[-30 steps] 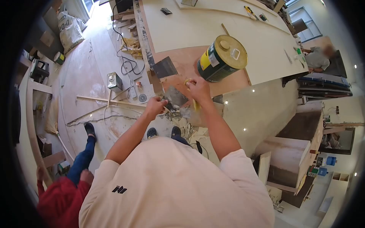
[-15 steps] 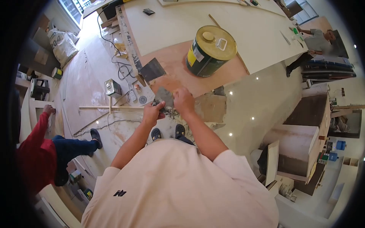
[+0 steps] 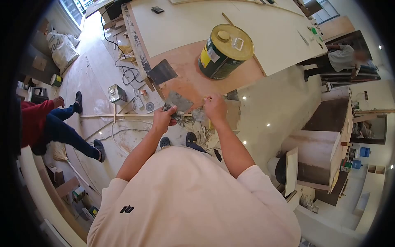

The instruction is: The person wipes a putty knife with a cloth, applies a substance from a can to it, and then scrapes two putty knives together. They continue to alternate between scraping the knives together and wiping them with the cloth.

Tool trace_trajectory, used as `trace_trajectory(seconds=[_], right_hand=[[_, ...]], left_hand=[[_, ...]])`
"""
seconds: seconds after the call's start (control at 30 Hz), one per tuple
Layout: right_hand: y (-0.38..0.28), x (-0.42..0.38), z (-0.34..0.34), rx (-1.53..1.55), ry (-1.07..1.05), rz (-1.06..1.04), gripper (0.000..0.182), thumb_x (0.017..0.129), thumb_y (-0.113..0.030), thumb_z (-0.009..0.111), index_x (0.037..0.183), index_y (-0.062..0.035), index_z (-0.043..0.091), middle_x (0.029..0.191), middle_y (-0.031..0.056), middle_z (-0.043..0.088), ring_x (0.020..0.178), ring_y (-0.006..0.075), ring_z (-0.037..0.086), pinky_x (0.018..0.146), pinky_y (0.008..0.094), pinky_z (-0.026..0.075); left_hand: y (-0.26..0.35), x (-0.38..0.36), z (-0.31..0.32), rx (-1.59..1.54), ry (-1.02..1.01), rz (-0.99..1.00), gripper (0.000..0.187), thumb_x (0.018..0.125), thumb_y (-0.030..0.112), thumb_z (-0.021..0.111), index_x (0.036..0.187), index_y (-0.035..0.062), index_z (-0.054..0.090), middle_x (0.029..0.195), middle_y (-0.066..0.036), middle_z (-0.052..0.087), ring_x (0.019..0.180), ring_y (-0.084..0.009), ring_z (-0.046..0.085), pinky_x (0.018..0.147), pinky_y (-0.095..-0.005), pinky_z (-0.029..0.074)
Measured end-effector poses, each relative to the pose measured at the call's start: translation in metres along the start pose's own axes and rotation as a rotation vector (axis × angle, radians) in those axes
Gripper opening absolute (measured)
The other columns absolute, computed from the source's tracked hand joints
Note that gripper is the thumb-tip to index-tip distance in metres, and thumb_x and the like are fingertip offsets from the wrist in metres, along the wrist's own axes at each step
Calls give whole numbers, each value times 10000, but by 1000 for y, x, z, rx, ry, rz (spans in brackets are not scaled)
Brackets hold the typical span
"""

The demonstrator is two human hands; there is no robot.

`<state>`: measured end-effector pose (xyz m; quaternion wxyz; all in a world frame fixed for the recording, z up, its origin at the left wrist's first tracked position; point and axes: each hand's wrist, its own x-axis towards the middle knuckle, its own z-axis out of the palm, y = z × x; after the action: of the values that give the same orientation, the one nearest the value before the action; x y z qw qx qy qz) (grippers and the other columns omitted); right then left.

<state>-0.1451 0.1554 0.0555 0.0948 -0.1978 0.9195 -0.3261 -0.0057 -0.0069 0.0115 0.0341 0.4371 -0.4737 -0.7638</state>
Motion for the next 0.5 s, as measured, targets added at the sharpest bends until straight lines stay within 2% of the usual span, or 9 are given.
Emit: trace_trajectory(seconds=[0.17,0.27,0.37,0.5], right_hand=[[-35,-37,53,71,-51,-189,163,813,-181,669,851,-23,687,882,186,649,895,356,620,753,441,485],[6,-4,40,115,-11,138,156,823,-184,665,850,-33,688,880,187,645,882,353,619,749,444,482],[27,19,7,49,187,-41,157,822,-198,670,857,-47,693,879,188,638,869,358,616,752,439,485],[-16,-19,20,111,98,-106,155,811,-197,674,835,-45,687,865,185,633,859,363,616,755,440,488]], left_hand=[[2,-3,3,-57,-12,-20,339,836,233,736,1016,-21,601,775,-99,641,469,-193,594,440,-318,543],[-3,-1,0,-25,-8,-38,347,854,254,720,1032,-15,590,769,-94,634,473,-193,594,443,-321,541],[2,-4,4,-85,-8,-39,354,891,297,676,1036,-11,579,753,-92,624,482,-190,592,446,-326,540],[-5,-15,7,-266,4,-29,380,937,364,600,1018,-5,566,724,-92,604,491,-181,584,448,-334,541]])
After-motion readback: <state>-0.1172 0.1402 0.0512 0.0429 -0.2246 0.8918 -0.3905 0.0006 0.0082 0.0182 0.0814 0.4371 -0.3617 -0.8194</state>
